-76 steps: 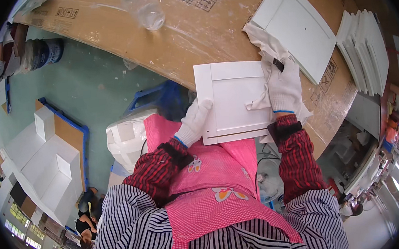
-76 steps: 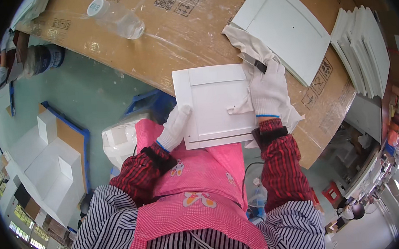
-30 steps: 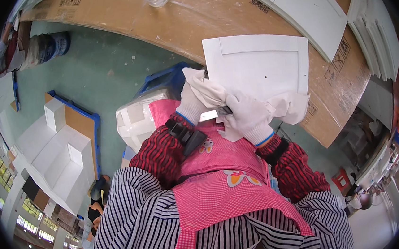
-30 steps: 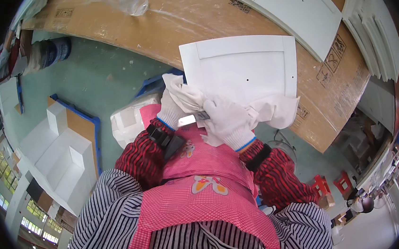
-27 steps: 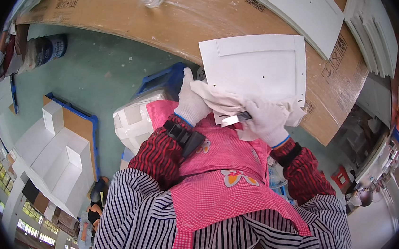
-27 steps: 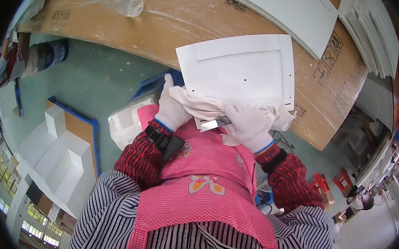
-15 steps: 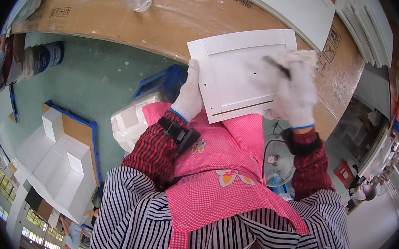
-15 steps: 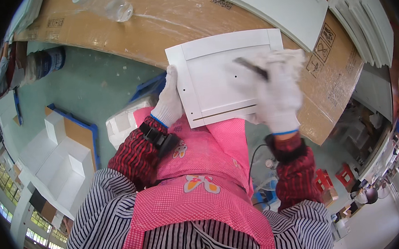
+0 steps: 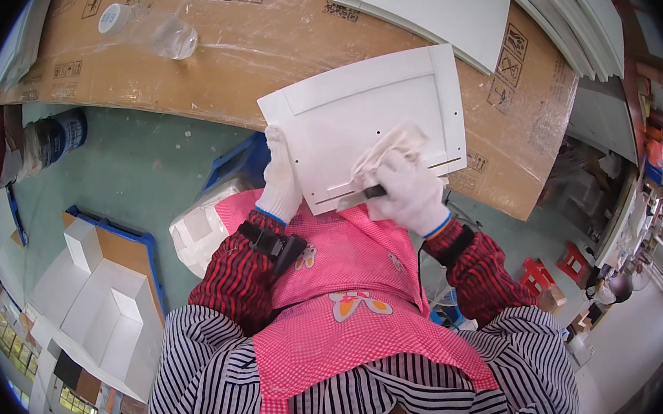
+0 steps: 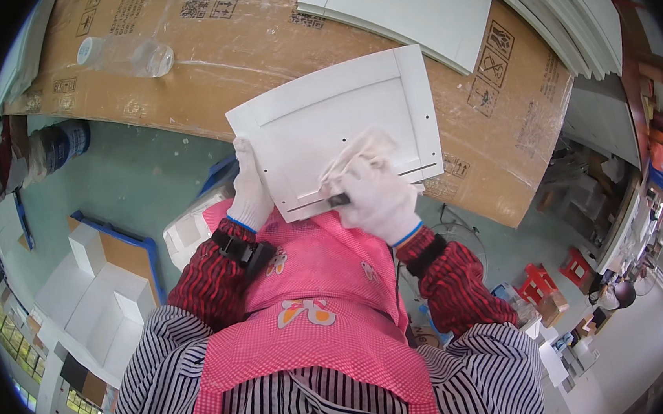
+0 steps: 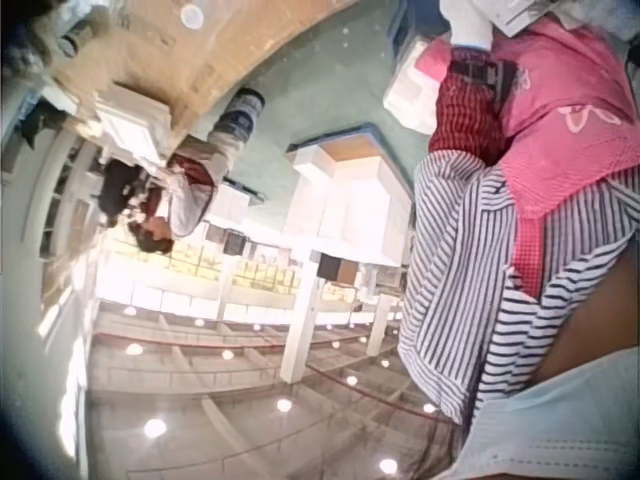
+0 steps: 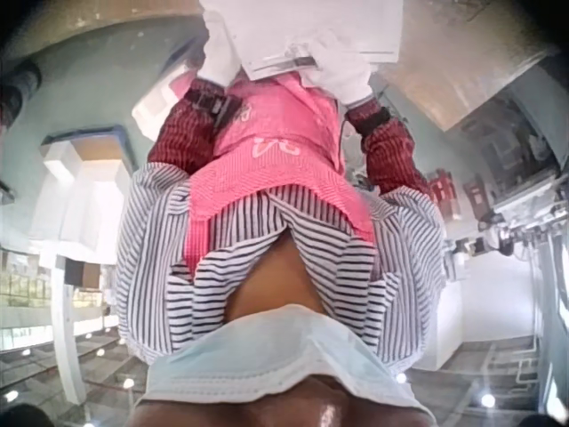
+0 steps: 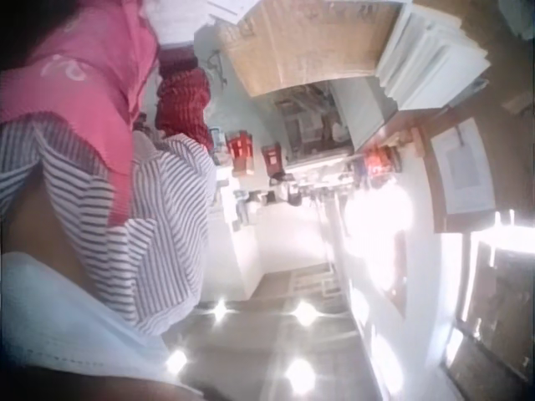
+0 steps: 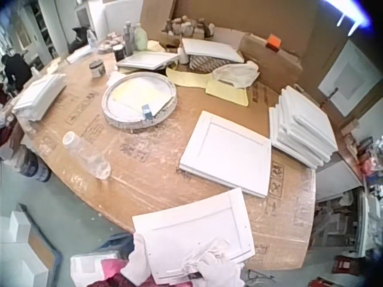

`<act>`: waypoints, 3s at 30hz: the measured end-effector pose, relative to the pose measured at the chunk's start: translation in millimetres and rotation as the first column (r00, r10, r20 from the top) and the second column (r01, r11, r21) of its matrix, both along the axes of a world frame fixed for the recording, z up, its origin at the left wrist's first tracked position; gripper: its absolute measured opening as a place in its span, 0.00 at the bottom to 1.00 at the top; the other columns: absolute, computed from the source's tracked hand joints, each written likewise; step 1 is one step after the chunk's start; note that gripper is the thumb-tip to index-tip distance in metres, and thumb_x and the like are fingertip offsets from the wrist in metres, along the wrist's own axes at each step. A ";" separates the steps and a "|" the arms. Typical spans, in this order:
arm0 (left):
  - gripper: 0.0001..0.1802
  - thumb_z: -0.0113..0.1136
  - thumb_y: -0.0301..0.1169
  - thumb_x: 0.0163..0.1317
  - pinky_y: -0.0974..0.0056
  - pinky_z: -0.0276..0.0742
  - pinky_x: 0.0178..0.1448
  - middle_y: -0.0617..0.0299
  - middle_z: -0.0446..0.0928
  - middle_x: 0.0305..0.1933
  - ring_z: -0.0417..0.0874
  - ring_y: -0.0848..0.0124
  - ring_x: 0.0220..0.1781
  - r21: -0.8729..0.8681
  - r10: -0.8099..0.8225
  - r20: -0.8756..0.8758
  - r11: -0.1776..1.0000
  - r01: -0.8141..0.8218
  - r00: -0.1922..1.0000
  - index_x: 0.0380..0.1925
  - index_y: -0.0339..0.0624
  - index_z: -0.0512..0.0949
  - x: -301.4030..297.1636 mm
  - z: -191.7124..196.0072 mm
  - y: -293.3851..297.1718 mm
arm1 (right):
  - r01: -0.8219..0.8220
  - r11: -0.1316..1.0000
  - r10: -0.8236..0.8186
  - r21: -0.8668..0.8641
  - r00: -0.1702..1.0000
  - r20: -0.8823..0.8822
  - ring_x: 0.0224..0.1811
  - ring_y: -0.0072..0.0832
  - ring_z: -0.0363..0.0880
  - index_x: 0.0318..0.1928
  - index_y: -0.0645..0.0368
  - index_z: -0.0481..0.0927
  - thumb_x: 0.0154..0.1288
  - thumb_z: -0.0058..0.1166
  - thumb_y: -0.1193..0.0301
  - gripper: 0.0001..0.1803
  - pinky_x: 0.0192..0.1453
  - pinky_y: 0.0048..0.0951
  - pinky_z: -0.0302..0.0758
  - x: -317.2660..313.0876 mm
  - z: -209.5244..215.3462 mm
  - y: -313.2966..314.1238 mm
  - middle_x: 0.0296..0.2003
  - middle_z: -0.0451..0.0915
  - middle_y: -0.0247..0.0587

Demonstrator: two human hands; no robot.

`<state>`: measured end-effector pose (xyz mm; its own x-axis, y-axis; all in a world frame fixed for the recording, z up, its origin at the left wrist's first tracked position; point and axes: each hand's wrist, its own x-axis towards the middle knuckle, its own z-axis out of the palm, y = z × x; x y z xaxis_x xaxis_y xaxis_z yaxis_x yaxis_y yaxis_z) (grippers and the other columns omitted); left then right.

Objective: Cleaning, scraping, and touching up white wooden furniture panels in a factory setting.

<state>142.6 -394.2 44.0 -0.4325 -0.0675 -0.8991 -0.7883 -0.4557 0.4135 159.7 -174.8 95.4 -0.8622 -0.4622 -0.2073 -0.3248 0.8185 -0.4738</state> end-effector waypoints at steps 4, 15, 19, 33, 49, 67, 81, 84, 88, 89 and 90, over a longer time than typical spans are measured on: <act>0.49 0.40 0.71 0.70 0.61 0.79 0.62 0.52 0.78 0.62 0.82 0.64 0.59 0.005 0.004 -0.058 1.000 -0.004 0.998 0.67 0.35 0.69 -3.6 9.4 10.6 | 0.337 0.942 -0.325 -0.004 0.906 -0.271 0.46 0.42 0.82 0.42 0.54 0.80 0.55 0.65 0.63 0.15 0.46 0.41 0.80 -63.4 -37.4 41.0 0.42 0.78 0.38; 0.39 0.52 0.60 0.72 0.56 0.81 0.63 0.52 0.77 0.63 0.82 0.61 0.60 0.197 0.153 -0.098 0.972 -0.131 0.983 0.67 0.38 0.68 4.0 -20.9 3.1 | 0.403 0.911 -0.383 0.094 0.907 -0.178 0.36 0.45 0.82 0.42 0.55 0.77 0.55 0.62 0.65 0.15 0.38 0.44 0.80 -11.1 -28.2 61.1 0.39 0.77 0.44; 0.41 0.48 0.63 0.73 0.60 0.83 0.57 0.51 0.82 0.55 0.85 0.62 0.52 0.095 0.113 -0.098 0.990 -0.104 0.989 0.62 0.34 0.73 0.0 0.4 9.9 | 0.277 0.958 -0.288 -0.080 0.925 -0.246 0.39 0.39 0.80 0.38 0.55 0.78 0.53 0.66 0.64 0.14 0.41 0.43 0.79 6.5 -6.4 13.1 0.35 0.75 0.38; 0.35 0.47 0.57 0.76 0.54 0.78 0.67 0.53 0.74 0.65 0.79 0.59 0.64 0.262 0.142 -0.168 0.960 -0.094 0.976 0.72 0.44 0.63 3.1 -19.7 -0.5 | 0.323 0.946 -0.286 -0.004 0.831 -0.477 0.48 0.45 0.81 0.47 0.55 0.76 0.59 0.60 0.63 0.17 0.46 0.46 0.81 -98.1 -52.5 -24.4 0.45 0.78 0.47; 0.38 0.45 0.61 0.75 0.56 0.79 0.66 0.51 0.74 0.65 0.80 0.60 0.63 0.223 0.082 -0.223 0.974 -0.031 0.971 0.71 0.42 0.63 -0.8 8.7 12.6 | 0.392 0.919 -0.380 0.042 0.910 -0.166 0.38 0.38 0.80 0.38 0.49 0.80 0.47 0.69 0.61 0.18 0.44 0.42 0.76 58.4 -11.7 -30.1 0.36 0.77 0.39; 0.26 0.48 0.40 0.80 0.61 0.76 0.68 0.54 0.74 0.66 0.77 0.64 0.65 0.025 -0.128 -0.298 0.990 0.141 0.946 0.71 0.37 0.65 -9.4 32.2 1.1 | 0.882 0.404 -0.826 0.242 0.466 -0.317 0.47 0.56 0.83 0.48 0.57 0.82 0.70 0.51 0.51 0.23 0.53 0.51 0.78 -18.0 -68.6 190.6 0.43 0.84 0.57; 0.23 0.53 0.37 0.77 0.58 0.76 0.68 0.52 0.76 0.62 0.79 0.64 0.63 -0.276 -0.236 -0.726 0.960 0.041 0.646 0.66 0.36 0.70 -25.7 98.9 -48.0 | 0.754 0.282 -0.772 -0.594 0.545 0.326 0.42 0.23 0.81 0.53 0.65 0.81 0.76 0.52 0.63 0.17 0.45 0.29 0.79 -64.3 39.4 92.8 0.40 0.84 0.40; 0.21 0.50 0.37 0.78 0.58 0.78 0.64 0.53 0.75 0.63 0.80 0.64 0.62 -0.275 -0.164 -0.705 0.960 -0.053 0.690 0.64 0.36 0.71 -31.1 99.4 -22.9 | 0.522 0.373 -0.363 -0.767 0.843 0.397 0.34 0.29 0.82 0.42 0.57 0.80 0.68 0.61 0.66 0.09 0.39 0.30 0.78 -38.7 71.9 -19.4 0.33 0.82 0.38; 0.17 0.55 0.38 0.77 0.66 0.77 0.55 0.62 0.79 0.49 0.79 0.75 0.51 -0.054 0.062 -0.755 0.986 -0.156 0.653 0.55 0.36 0.76 -36.4 130.0 -0.4 | 0.173 0.848 -0.379 -0.501 0.859 -0.345 0.30 0.38 0.80 0.34 0.56 0.79 0.46 0.69 0.74 0.13 0.34 0.28 0.75 -20.6 74.3 -70.8 0.31 0.79 0.40; 0.17 0.55 0.38 0.77 0.66 0.77 0.55 0.62 0.79 0.49 0.79 0.75 0.51 -0.057 0.055 -0.762 0.987 -0.152 0.645 0.55 0.36 0.76 -35.4 131.5 -4.3 | 0.263 0.822 -0.454 -0.506 0.838 -0.302 0.28 0.41 0.79 0.31 0.56 0.79 0.42 0.70 0.74 0.14 0.33 0.30 0.75 -25.0 54.8 -57.2 0.30 0.77 0.40; 0.19 0.51 0.37 0.78 0.62 0.79 0.58 0.58 0.78 0.55 0.80 0.69 0.55 -0.107 -0.041 -0.785 0.992 -0.070 0.618 0.60 0.35 0.73 -32.0 127.9 -14.0 | 0.235 0.790 -0.540 -0.566 0.703 -0.463 0.27 0.39 0.78 0.29 0.56 0.80 0.45 0.71 0.73 0.11 0.31 0.32 0.74 -42.7 37.3 -38.2 0.28 0.77 0.41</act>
